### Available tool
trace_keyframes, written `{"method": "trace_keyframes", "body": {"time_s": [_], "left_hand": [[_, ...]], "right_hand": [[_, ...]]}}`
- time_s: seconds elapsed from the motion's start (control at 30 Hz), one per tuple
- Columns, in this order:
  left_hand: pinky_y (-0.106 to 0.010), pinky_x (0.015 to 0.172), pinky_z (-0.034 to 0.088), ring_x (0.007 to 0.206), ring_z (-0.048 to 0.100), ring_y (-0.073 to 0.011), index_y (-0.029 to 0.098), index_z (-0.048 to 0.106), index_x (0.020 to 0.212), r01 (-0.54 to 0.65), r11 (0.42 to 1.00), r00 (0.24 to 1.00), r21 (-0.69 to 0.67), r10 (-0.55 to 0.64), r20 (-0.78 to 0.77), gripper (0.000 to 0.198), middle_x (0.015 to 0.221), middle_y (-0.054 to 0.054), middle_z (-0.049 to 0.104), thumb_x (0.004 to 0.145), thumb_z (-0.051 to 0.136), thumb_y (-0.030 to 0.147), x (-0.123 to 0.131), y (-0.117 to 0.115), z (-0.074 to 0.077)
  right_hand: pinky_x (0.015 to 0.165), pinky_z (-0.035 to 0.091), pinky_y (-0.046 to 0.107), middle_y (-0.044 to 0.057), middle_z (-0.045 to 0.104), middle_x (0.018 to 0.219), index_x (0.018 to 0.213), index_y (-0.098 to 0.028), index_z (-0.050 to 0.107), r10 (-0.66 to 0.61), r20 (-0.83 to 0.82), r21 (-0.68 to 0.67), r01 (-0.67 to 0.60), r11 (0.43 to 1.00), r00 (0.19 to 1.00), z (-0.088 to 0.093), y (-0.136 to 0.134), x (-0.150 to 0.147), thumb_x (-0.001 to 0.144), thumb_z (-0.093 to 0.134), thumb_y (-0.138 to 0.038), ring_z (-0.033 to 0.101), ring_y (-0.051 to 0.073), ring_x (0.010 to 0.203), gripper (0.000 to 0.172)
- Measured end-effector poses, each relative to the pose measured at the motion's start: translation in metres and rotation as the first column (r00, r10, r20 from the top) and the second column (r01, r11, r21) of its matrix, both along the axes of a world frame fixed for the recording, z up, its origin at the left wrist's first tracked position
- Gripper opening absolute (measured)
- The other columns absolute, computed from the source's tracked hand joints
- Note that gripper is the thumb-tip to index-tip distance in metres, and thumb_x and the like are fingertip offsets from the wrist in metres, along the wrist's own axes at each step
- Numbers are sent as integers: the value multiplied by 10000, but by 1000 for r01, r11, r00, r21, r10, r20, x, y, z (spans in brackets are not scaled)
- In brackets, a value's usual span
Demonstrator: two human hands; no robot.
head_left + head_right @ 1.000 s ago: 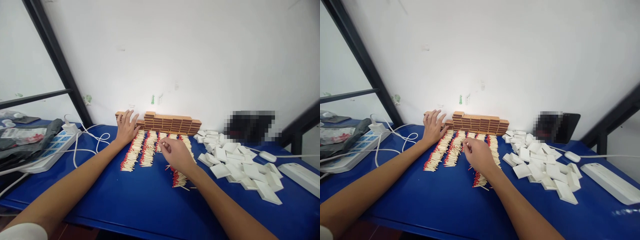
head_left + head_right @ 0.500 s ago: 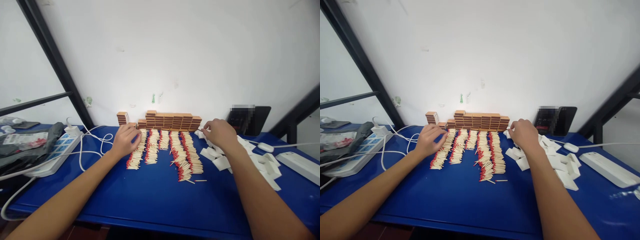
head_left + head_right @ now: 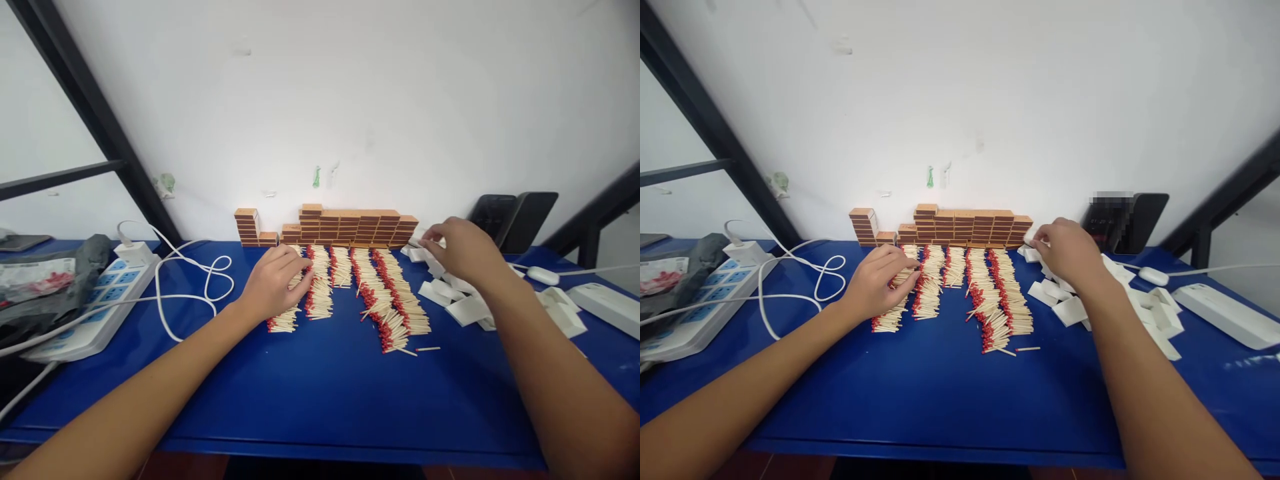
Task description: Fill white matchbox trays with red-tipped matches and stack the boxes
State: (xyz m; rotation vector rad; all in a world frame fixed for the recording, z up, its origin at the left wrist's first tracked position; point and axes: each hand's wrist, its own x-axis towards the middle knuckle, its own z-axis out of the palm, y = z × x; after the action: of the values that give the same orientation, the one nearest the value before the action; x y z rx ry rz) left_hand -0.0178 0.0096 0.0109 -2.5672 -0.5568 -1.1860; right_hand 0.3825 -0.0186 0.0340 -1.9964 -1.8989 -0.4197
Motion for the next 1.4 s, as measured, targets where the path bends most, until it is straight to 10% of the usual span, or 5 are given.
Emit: {"method": "trace_keyframes", "body": {"time_s": [0.2,0.4,0.83,1.13,1.4], "left_hand": [[-476,987,566,1103,661,-284,198,693,1237,0,1000,998,-13,1,60,351,1133,-110,758,951,761,389,5,-7,-2],[-426,921,574,987,670,-240,210,713,1146,66,997,994,-34,-63,85,268,1010,-70,773,974,743,413,7,-9,-3],[-407,862,572,916,683,-220,193,724,1083,2,995,983,-99,16,180,276,985,-65,779,940,783,421,8,-7,-2],[-375,817,556,903,681,-223,175,721,1023,-64,989,980,-134,87,176,253,956,-58,776,930,778,403,4,2,-6],[-396,835,565,911,682,-241,155,731,1066,-41,991,986,-124,61,157,307,991,-86,782,933,778,428,3,2,-6]], "right_hand": [[834,521,403,100,645,1000,992,-229,724,606,-76,228,-578,784,792,1,-26,-113,1050,554,-284,619,246,945,188],[724,479,315,75,607,997,1042,-230,712,741,-86,218,-713,666,666,-19,-43,-157,1079,533,-261,568,188,868,186],[795,535,379,91,663,1079,1161,-244,720,685,-192,345,-605,718,703,-8,-37,-142,1054,572,-260,627,218,917,183],[937,461,459,116,664,1049,984,-200,734,582,-107,39,-582,812,806,-39,-19,-126,940,710,-250,545,297,1048,70],[933,458,455,105,670,1009,949,-205,694,579,-141,58,-577,815,803,-40,-17,-127,973,665,-251,539,287,1010,59]]}}
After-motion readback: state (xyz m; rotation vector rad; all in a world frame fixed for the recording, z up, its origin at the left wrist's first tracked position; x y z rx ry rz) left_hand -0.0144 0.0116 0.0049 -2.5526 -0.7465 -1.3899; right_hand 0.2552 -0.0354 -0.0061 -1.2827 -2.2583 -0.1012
